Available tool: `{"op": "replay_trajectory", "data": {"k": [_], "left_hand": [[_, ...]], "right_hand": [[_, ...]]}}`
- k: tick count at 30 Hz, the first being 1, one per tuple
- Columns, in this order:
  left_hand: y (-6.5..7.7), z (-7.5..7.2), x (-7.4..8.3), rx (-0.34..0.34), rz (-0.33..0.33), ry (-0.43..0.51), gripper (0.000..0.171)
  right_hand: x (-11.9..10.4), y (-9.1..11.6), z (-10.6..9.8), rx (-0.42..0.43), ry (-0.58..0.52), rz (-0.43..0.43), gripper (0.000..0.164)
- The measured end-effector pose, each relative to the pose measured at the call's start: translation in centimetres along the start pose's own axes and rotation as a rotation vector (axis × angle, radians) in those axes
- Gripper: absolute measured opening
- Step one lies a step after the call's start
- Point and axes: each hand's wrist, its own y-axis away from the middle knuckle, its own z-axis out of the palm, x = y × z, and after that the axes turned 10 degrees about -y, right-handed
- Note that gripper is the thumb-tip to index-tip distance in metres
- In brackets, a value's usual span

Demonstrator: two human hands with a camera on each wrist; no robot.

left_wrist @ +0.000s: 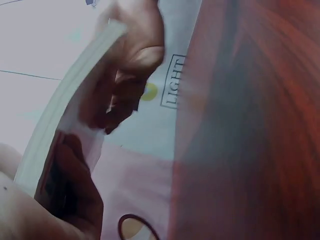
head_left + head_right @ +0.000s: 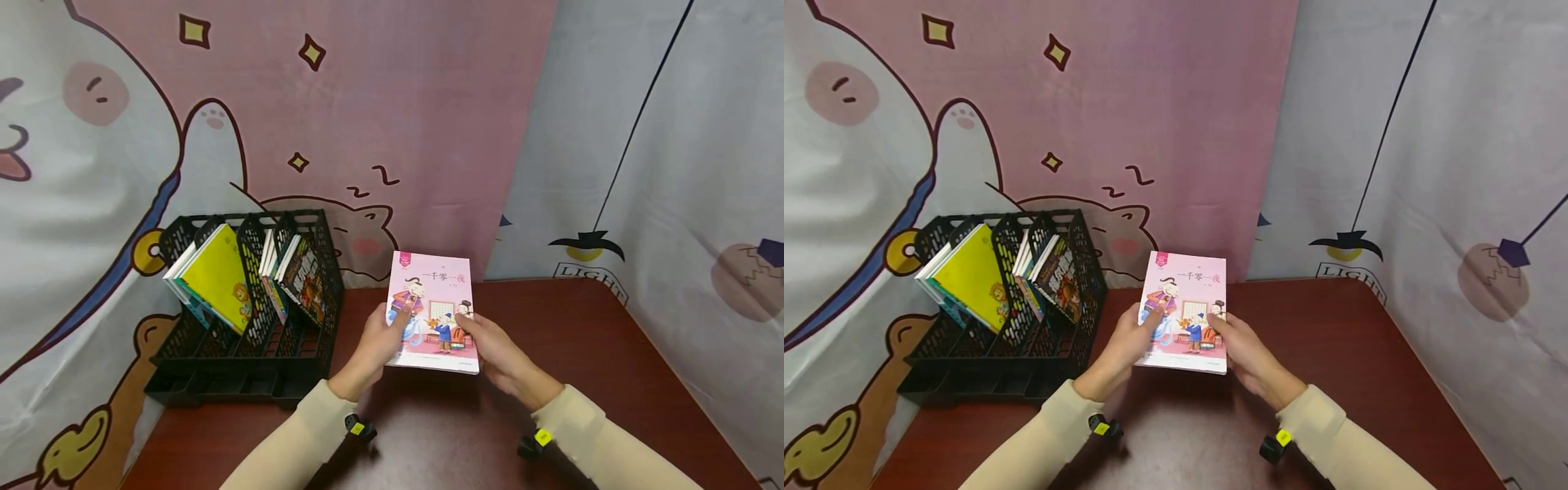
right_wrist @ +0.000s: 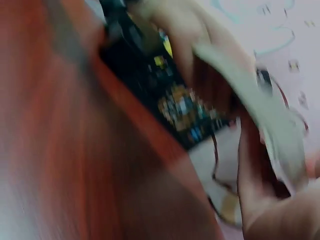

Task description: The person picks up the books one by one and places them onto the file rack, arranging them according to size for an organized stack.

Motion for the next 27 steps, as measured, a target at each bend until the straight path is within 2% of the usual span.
{"op": "replay_trajectory", "data": {"k": [3,7,12,17,22,27], "left_hand": [[0.2,0.7,-0.4,0.039,0.001,0.027,0.036],[0.3,1.4,-1.0,0.053,-0.018,0.039,0.037],[0.4,1.7,-1.5,0.033,-0.049,0.053,0.040],[0.2,1.3,-1.2,-0.006,-0.068,0.063,0.044],[-1.3,0.0,-0.7,0.002,-0.084,0.068,0.048],[-3.8,-1.9,-1.0,0.046,-0.041,0.143,0.051]], "right_hand": [[0.5,0.5,1.4,0.050,-0.017,-0.063,0.056],[1.0,0.5,1.7,0.077,0.004,-0.129,0.052],[1.3,0.1,0.8,0.062,0.031,-0.139,0.051],[1.2,-0.3,0.1,0.057,0.053,-0.132,0.051],[1.1,-0.1,-0.3,0.003,0.085,-0.105,0.055],[1.5,0.3,-0.4,-0.079,0.138,-0.107,0.055]]}}
